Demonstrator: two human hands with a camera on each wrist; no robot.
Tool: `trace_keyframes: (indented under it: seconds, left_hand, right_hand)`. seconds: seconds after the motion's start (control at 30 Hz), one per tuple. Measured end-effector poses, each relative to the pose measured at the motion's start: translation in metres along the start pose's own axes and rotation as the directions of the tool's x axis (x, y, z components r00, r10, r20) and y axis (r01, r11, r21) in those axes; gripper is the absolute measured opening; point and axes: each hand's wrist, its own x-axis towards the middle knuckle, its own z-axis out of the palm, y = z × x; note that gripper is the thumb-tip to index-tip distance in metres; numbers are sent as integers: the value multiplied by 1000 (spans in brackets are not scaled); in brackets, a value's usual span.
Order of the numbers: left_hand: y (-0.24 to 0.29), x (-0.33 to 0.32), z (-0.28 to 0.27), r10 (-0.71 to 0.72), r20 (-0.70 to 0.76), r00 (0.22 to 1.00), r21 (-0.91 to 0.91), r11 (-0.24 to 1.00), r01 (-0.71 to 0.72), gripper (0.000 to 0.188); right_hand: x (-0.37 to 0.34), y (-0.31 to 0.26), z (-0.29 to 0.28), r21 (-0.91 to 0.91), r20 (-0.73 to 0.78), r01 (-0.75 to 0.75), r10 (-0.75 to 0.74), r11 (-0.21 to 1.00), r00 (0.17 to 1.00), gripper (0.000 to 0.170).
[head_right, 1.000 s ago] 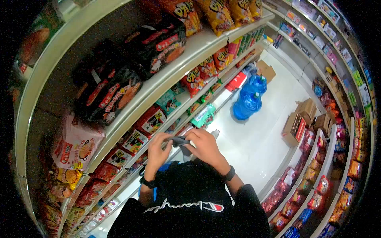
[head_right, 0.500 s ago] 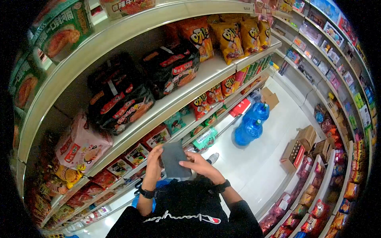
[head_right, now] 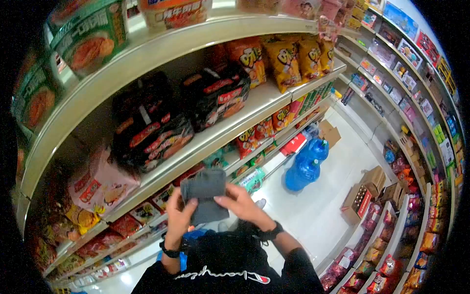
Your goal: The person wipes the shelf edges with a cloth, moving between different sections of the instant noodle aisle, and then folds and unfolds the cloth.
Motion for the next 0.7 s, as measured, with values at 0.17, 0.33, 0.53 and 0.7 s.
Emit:
trace_keyframes:
  seconds: [0.17, 0.33, 0.53, 0.7]
  left_hand:
    - [-15, 27, -22, 46, 6, 999, -50, 998, -45, 28]
    - [-9, 20, -55, -70, -56, 996, -133, 989, 62, 22]
    - [-5, 24, -48, 412, -317, 854, 692, 716, -88, 22]
    - [-16, 28, -44, 607, -294, 738, 883, 468, -32, 28]
  right_hand:
    - [34, -3, 5, 75, 11, -128, 128, 989, 992, 32]
    - [71, 18, 24, 183, -7, -165, 169, 969, 986, 40]
    - [102, 3, 68, -486, -21, 199, -239, 851, 971, 44]
    - [109, 1, 88, -709, -75, 249, -422, 660, 904, 43]
